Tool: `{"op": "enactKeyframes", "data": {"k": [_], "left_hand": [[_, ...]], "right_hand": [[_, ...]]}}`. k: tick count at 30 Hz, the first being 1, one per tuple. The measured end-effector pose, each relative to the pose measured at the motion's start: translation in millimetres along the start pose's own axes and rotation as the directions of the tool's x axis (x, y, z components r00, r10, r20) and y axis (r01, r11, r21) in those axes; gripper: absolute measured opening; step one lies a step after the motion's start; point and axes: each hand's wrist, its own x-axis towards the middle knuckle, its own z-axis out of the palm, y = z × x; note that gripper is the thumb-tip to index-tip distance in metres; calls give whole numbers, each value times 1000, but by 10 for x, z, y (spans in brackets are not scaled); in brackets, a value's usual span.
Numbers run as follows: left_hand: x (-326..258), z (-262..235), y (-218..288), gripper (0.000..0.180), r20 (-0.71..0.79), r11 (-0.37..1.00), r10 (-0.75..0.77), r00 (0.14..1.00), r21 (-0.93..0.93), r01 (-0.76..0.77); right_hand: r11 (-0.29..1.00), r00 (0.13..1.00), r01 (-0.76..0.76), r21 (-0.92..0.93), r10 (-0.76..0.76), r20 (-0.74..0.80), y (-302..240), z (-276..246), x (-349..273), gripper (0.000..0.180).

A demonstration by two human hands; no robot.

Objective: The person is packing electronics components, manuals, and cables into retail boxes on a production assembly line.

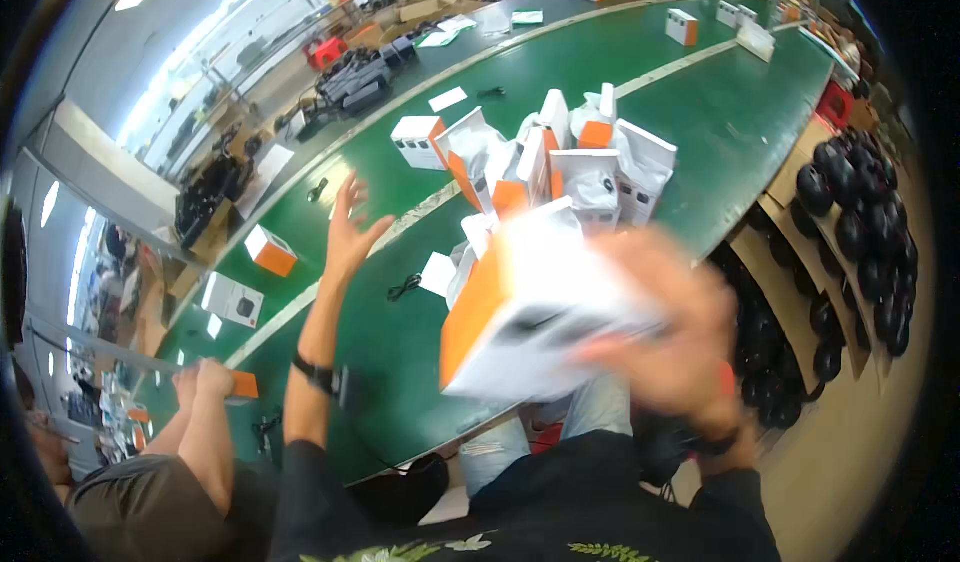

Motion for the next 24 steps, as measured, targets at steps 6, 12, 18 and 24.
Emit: {"op": "enactKeyframes", "data": {"k": [6,12,18,24], "left_hand": [[1720,548,-700,138,217,886,242,946,348,-306],[2145,597,-517,98,416,831,208,885,403,-384],[894,-133,13,87,-9,901,73,997,429,-63],[1792,502,-447,88,173,927,85,981,348,-142]], "right_hand": [[918,939,-164,-360,33,-343,2112,-1378,2243,54],[599,977,-197,-776,181,-108,5164,-1159,3343,65],[543,983,-101,-834,184,0,6298,-855,3843,72],[89,997,35,-995,70,42,5635,176,3935,80]]}}
